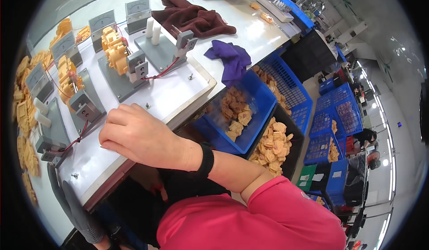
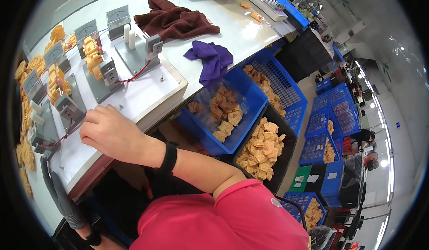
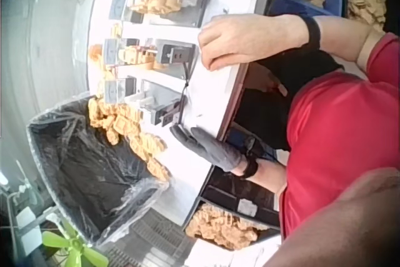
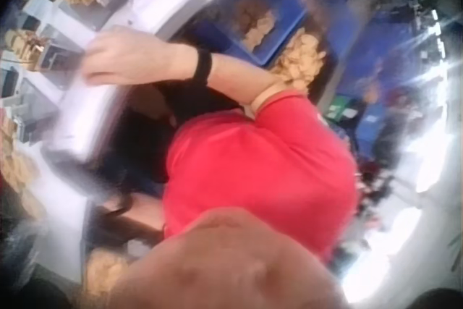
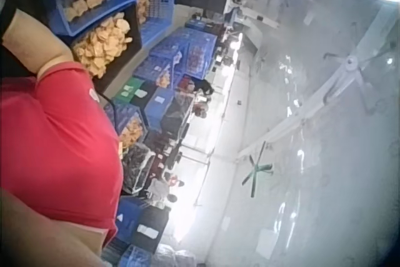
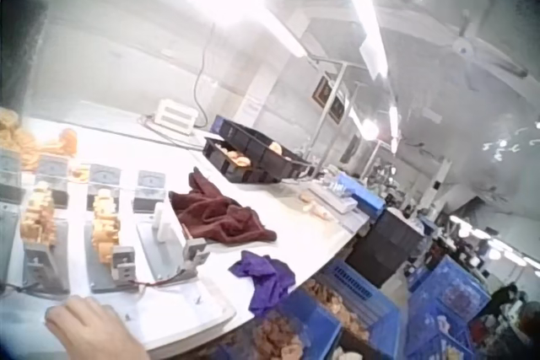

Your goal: The person places yellow plastic components onto a white testing board with metal fixtures. They use a purple cloth to wipe the board surface and then continue placing components into the slots. The person handles the components one at a time, picking them from a nearby bin and positioning them on the board.

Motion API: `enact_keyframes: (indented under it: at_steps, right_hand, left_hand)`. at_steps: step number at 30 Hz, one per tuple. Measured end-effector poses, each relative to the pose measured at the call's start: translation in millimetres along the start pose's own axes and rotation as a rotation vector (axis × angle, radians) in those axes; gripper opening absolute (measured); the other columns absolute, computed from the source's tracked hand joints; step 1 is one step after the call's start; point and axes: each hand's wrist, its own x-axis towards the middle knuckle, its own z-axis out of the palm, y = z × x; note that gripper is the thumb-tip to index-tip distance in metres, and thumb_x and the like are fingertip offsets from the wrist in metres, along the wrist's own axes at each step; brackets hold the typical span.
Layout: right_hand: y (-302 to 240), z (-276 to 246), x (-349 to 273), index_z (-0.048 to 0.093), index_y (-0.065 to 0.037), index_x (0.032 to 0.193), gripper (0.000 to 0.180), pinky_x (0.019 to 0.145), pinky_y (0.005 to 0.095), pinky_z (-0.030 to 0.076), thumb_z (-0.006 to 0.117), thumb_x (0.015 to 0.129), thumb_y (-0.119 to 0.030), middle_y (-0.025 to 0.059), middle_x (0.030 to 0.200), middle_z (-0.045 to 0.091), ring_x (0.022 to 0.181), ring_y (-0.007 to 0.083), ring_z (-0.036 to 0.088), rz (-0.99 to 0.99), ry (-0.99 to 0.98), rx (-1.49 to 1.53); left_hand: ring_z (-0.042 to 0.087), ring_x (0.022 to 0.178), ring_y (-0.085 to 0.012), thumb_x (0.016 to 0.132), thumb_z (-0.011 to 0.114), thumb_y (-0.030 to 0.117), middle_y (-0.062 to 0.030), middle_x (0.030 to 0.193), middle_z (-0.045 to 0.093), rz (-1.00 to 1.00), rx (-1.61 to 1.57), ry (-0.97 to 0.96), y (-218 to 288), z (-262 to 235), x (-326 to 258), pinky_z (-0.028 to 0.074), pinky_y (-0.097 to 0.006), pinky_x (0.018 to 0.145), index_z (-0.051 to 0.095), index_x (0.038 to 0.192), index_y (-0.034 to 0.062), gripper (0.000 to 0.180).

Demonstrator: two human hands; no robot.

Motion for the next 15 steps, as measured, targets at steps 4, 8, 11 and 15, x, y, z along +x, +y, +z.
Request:
enact_keyframes:
  at_steps: [4,8,11,15]
  right_hand:
    - [2,1,0,0.063,-0.010,0.087,0.008,0.079,0.0359,0.043,0.070,0.084,-0.014,0.0046,0.087,0.054,0.087,0.0249,0.055,-0.023,0.002,-0.015]
    - [0,2,2,0.063,-0.010,0.086,0.008,0.079,0.0362,0.043,0.071,0.084,-0.014,0.0043,0.086,0.054,0.086,0.0250,0.056,-0.003,-0.008,-0.015]
    - [-3,2,6,0.064,-0.010,0.086,0.007,0.079,0.0373,0.044,0.071,0.084,-0.013,0.0047,0.085,0.055,0.086,0.0257,0.057,0.007,-0.025,-0.011]
    - [-2,4,8,0.064,-0.009,0.083,0.006,0.077,0.0389,0.045,0.070,0.082,-0.011,0.0063,0.084,0.057,0.084,0.0278,0.057,0.024,-0.034,0.009]
  left_hand:
    - [0.043,0.135,-0.0217,0.105,0.042,0.023,-0.0128,0.150,0.043,0.037,0.019,-0.023,-5,-4,1,0.030,-0.035,0.114,0.038,0.149,-0.0002,0.050]
    - [0.042,0.135,-0.0218,0.104,0.042,0.023,-0.0133,0.150,0.043,0.016,-0.006,-0.013,-3,-4,1,0.031,-0.034,0.114,0.036,0.150,-0.0008,0.051]
    - [0.042,0.136,-0.0225,0.104,0.042,0.022,-0.0134,0.151,0.042,-0.040,-0.045,-0.047,-8,-13,2,0.032,-0.035,0.114,0.035,0.150,-0.0011,0.052]
    - [0.037,0.139,-0.0232,0.101,0.043,0.013,-0.0149,0.151,0.041,0.032,0.122,-0.039,3,-8,3,0.026,-0.035,0.116,0.038,0.148,-0.0026,0.050]
